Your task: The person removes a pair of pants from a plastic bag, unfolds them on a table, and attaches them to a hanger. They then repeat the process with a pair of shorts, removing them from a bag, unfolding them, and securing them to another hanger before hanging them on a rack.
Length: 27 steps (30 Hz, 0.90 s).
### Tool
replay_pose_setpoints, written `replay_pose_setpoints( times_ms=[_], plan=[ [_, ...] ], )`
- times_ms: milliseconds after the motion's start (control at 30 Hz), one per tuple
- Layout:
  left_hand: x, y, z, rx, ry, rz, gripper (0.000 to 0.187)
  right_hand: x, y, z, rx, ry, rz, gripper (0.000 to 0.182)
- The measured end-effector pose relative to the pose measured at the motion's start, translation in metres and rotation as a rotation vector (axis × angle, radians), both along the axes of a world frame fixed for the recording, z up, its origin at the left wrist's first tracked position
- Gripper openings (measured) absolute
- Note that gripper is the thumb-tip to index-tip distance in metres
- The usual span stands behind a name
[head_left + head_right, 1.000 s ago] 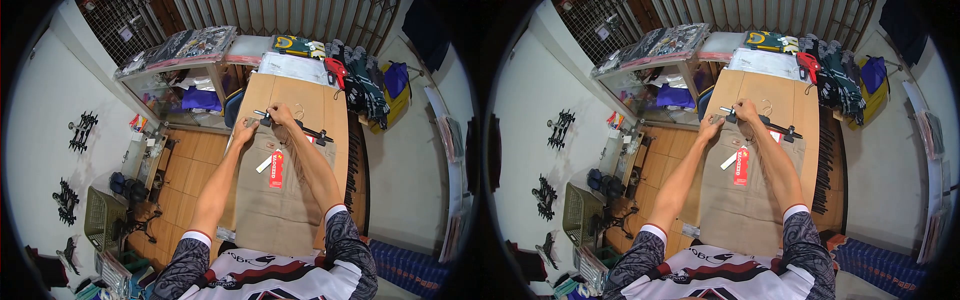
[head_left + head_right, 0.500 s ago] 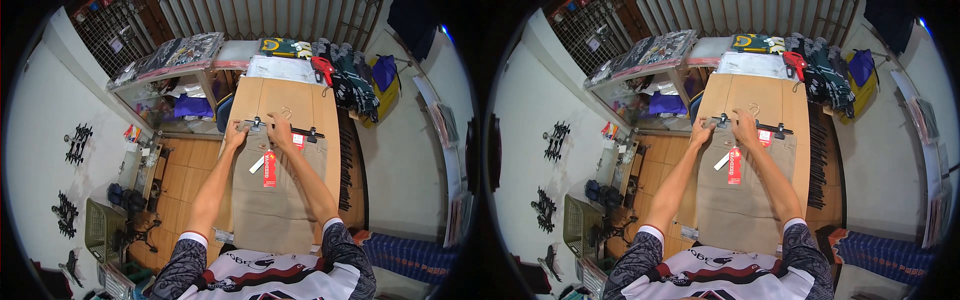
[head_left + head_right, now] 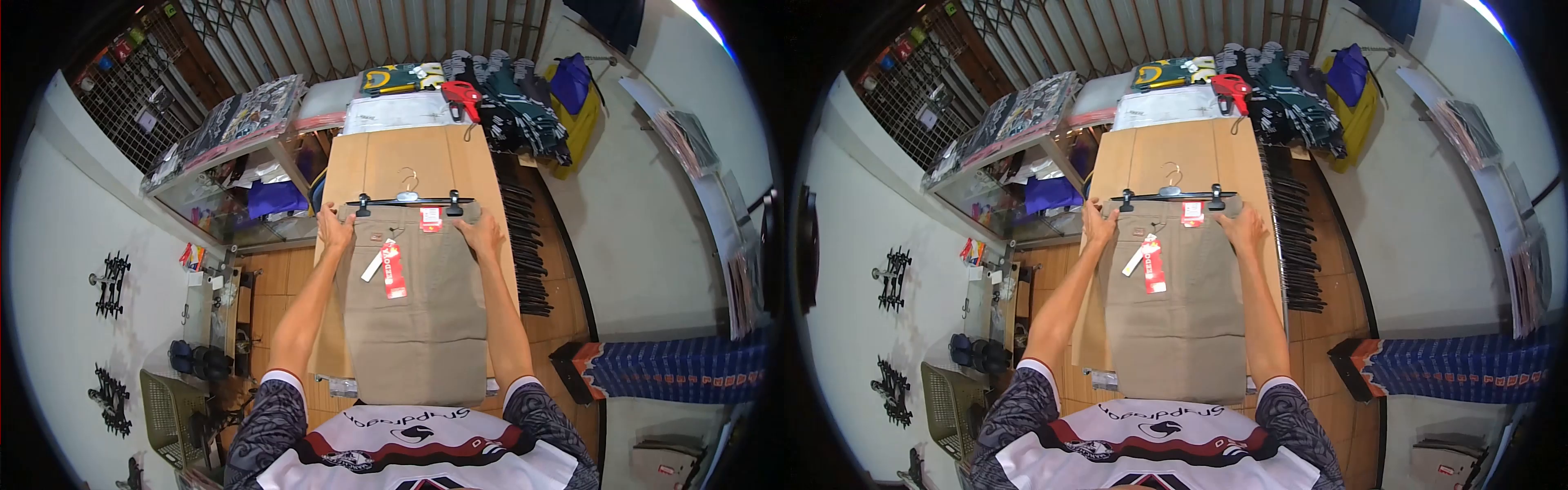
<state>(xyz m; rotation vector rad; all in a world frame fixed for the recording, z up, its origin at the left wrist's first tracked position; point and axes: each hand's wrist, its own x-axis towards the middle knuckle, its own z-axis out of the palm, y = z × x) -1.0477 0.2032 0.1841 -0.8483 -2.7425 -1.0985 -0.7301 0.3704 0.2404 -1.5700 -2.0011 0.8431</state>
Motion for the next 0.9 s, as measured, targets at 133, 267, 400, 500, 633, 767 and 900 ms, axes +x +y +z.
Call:
replay_pose_setpoints(
  times_ms=[133, 267, 400, 500, 633, 767, 900],
  plan=[
    [0.033, 0.021, 0.034, -0.022, 0.201, -0.216, 0.058, 0.003, 0.005, -0.017, 0.065, 0.089, 0.011, 0.058],
    [0.068, 0.082, 0.055, 0.151, 0.125, -0.742, 0.044, 0.005, 0.006, -0.012, -0.025, 0.168, 0.063, 0.060],
    [0.105, 0.149, 0.071, 0.055, -0.009, -0.891, 0.039, 0.005, 0.016, -0.035, 0.024, 0.212, 0.074, 0.050],
    [0.120, 0.183, 0.075, -0.064, -0.081, -0.923, 0.051, 0.000, 0.032, -0.069, 0.006, 0.358, 0.121, 0.049],
    [0.124, 0.213, 0.075, -0.284, -0.071, -1.016, 0.069, 0.010, 0.027, -0.050, -0.133, 0.348, 0.142, 0.052],
    [0.123, 0.233, 0.065, -0.392, -0.052, -0.969, 0.076, 0.013, 0.021, -0.036, -0.155, 0.497, 0.128, 0.042],
    [0.126, 0.235, 0.075, -0.403, -0.086, -0.889, 0.084, 0.013, 0.020, -0.028, -0.169, 0.404, 0.102, 0.041]
  ],
)
